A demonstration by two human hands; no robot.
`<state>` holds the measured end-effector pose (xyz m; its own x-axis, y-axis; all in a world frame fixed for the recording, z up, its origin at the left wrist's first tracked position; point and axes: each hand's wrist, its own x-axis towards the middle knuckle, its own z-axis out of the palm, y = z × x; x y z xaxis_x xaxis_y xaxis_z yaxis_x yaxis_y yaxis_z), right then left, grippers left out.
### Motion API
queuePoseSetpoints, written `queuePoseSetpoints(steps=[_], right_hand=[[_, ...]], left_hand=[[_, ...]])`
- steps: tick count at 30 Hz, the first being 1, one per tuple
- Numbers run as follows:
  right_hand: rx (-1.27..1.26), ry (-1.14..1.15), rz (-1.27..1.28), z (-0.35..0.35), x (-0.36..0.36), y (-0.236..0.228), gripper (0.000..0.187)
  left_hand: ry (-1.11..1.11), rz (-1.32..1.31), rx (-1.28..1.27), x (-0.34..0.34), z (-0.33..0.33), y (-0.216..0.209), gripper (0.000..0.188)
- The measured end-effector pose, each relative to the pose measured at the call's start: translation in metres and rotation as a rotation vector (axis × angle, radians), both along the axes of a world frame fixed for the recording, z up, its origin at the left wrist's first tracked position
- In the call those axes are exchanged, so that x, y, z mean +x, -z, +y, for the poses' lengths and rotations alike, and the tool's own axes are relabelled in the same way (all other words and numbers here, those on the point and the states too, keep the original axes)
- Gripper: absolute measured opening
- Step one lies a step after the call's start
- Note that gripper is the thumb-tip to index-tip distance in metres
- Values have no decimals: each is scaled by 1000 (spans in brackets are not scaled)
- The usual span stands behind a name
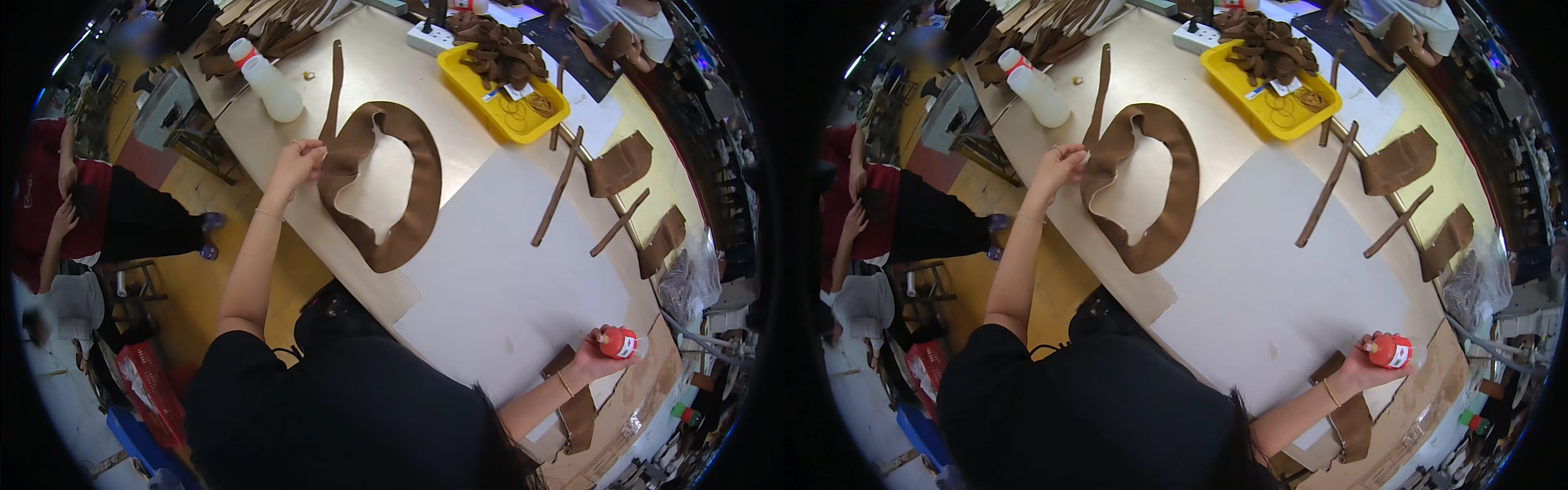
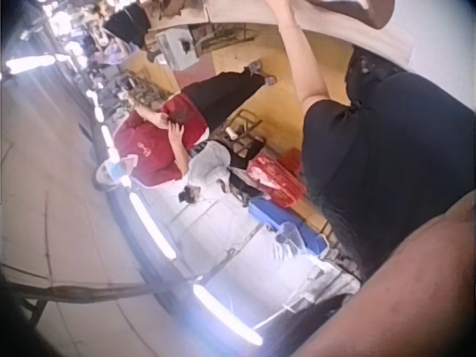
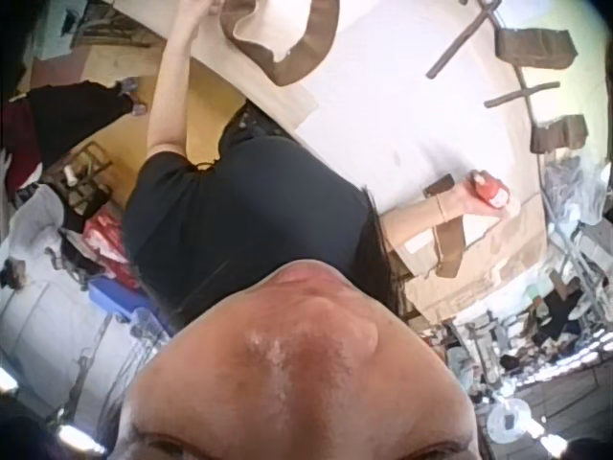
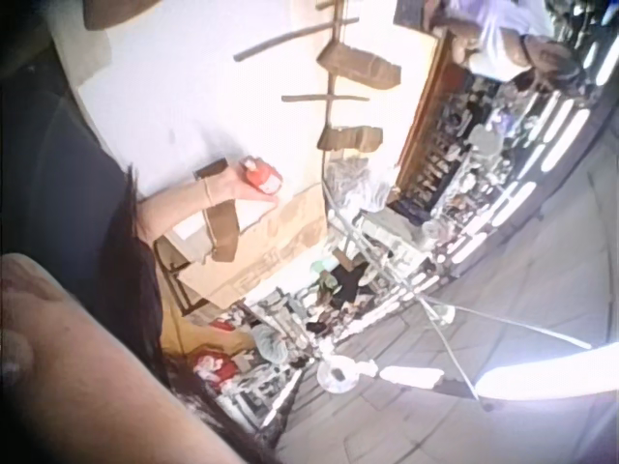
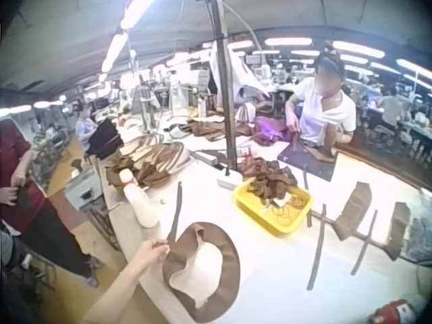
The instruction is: The person applies glue from a red-capped bottle to long brown leather strips and larger leather pieces on a worktable. They handle the strips one at a time, apply glue along the edges, and place them back on the table. Another worker is visible across the table also handling leather parts.
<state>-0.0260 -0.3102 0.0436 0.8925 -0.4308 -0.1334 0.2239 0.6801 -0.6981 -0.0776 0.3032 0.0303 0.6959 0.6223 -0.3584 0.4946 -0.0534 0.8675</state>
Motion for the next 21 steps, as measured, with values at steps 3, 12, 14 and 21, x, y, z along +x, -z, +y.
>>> queuePoseSetpoints(steps=[3, 12, 14, 21], right_hand=[[-10, -32, -22, 2, 1, -1, 66], [41, -173, -31, 32, 15, 7, 67], [57, -275, -75, 37, 19, 7, 67], [-108, -661, -34, 114, 46, -31, 85]], left_hand=[[-30, 74, -23, -18, 4, 15, 34], [147, 170, 444, -7, -23, 15, 45], [243, 53, 173, 3, -22, 26, 42], [411, -372, -633, 47, -102, -70, 25]])
